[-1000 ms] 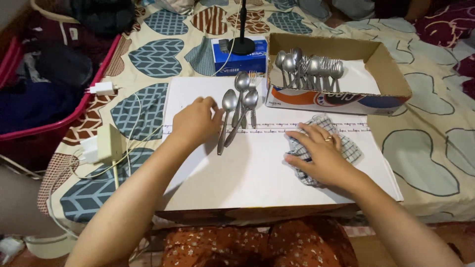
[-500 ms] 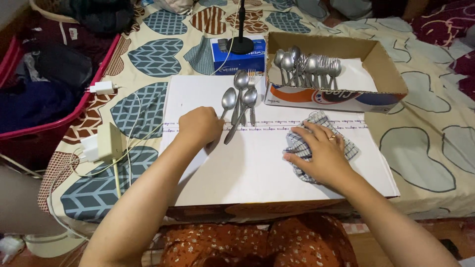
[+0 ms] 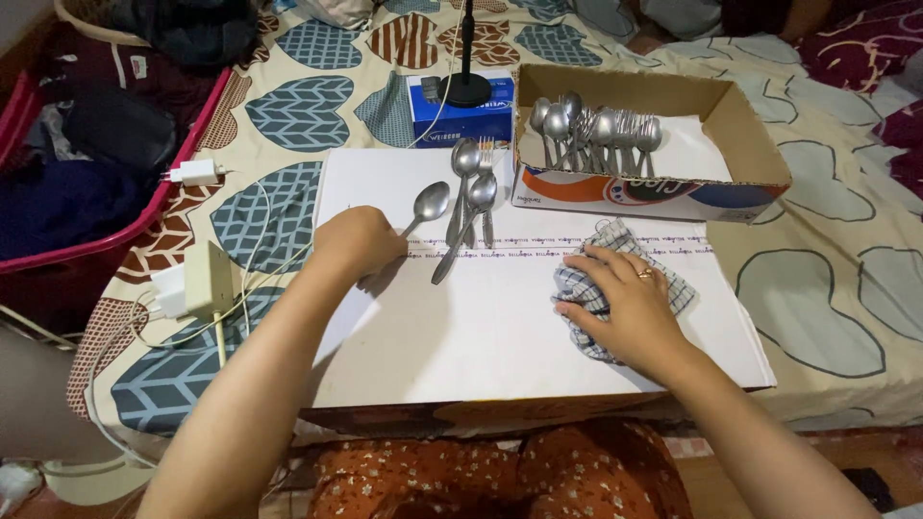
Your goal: The person wipes multiple metal spoons and forks with a checkered cloth while sitting on a bed. Each utensil is wiped individually and placed into a cardboard box.
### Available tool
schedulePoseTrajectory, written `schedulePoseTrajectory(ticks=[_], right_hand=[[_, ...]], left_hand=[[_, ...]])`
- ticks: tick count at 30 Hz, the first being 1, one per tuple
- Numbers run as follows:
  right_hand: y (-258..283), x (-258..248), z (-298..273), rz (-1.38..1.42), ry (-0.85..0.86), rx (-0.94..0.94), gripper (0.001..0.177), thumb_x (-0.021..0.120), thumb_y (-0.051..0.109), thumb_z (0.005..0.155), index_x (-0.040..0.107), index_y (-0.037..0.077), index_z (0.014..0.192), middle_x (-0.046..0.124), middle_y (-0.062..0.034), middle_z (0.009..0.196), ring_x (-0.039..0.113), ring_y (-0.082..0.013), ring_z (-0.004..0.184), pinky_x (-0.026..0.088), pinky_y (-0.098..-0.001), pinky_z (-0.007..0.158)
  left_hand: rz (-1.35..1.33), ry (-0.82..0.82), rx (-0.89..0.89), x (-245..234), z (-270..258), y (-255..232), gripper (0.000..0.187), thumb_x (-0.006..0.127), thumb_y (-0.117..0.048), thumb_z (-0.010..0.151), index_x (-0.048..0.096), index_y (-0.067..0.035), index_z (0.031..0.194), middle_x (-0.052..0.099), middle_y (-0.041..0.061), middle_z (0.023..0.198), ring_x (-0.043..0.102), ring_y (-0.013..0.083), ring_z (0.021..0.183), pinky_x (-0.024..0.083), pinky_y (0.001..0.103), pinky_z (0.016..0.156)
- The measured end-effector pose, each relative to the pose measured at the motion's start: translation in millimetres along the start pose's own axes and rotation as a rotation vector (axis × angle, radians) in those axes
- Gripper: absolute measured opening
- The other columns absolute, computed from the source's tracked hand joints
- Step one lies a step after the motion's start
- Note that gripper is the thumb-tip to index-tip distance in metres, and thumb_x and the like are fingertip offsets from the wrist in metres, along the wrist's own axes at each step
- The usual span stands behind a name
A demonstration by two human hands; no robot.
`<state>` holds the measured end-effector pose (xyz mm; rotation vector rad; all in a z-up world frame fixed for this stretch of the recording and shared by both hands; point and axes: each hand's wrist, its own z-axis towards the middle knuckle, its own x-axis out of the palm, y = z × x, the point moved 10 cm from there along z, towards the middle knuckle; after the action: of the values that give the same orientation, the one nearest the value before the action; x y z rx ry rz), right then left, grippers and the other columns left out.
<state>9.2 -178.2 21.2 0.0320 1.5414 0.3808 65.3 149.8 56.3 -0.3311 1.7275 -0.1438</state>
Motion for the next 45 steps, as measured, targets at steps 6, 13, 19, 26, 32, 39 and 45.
schedulePoseTrajectory(ticks=[6,13,19,26,32,39,45], right_hand=[[-5,-1,0,0.086,-0.074,-0.01,0.066,0.069,0.049,0.089,0.048,0.033,0.149,0.046,-0.0044,0.153,0.037,-0.0317,0.144,0.026,-0.0623,0.117],[-12,8,-4,-0.031,-0.126,-0.067,0.062,0.072,0.044,0.085,0.054,0.034,0.143,0.056,-0.0021,0.14,0.047,-0.0291,0.135,0.035,-0.0564,0.112],[2,-51,17,0.346,-0.116,0.075,0.052,0.069,0.012,0.086,0.064,0.029,0.135,0.075,-0.0073,0.111,0.065,-0.0246,0.095,0.049,-0.0418,0.077],[-21,-176,118,1.296,-0.767,0.043,0.063,0.078,0.058,0.08,0.053,0.021,0.125,0.075,-0.0065,0.124,0.077,-0.0273,0.122,0.072,-0.0434,0.098],[19,-143,162,1.684,-0.582,0.201,0.126,0.072,0.074,0.034,0.043,0.016,0.142,0.068,-0.0155,0.136,0.072,-0.0354,0.126,0.063,-0.0547,0.107],[12,-77,163,0.954,-0.39,0.437,0.114,0.029,0.098,0.071,0.047,0.019,0.152,0.058,-0.0194,0.145,0.052,-0.0346,0.138,0.033,-0.0467,0.119],[53,-37,180,1.491,-0.282,-0.11,0.034,0.065,0.046,0.099,0.071,0.013,0.099,0.068,0.0011,0.082,0.069,-0.0113,0.073,0.058,-0.0263,0.068]], left_hand=[[-0.058,-0.044,0.014,-8,-3,21,0.04,0.072,-0.03,0.086,0.079,-0.001,0.112,0.077,0.022,0.101,0.073,0.0404,0.106,0.057,0.049,0.089],[-0.266,-0.19,0.086,5,33,60,0.041,0.075,-0.027,0.083,0.071,-0.007,0.119,0.076,0.012,0.092,0.074,0.0305,0.089,0.061,0.043,0.071],[-0.844,-0.379,0.28,-49,10,-9,0.051,0.063,-0.016,0.099,0.05,-0.002,0.146,0.071,0.018,0.113,0.073,0.0265,0.081,0.063,0.037,0.063],[-1.281,-0.615,0.75,-41,48,-146,0.031,0.049,-0.022,0.105,0.061,-0.004,0.128,0.066,0.013,0.123,0.064,0.0231,0.113,0.056,0.033,0.097],[-1.337,-0.375,0.872,-16,40,-165,0.027,0.039,-0.025,0.111,0.057,-0.006,0.116,0.046,-0.004,0.068,0.045,0.0096,0.062,0.039,0.027,0.062],[-1.373,-0.42,0.773,9,40,-160,0.023,0.044,-0.013,0.111,0.064,-0.004,0.118,0.072,0.01,0.087,0.061,0.0109,0.088,0.056,0.037,0.082],[-1.609,-0.248,0.504,54,58,-144,0.024,0.042,-0.012,0.108,0.067,-0.009,0.107,0.058,0.004,0.06,0.054,0.0105,0.05,0.047,0.025,0.047]])
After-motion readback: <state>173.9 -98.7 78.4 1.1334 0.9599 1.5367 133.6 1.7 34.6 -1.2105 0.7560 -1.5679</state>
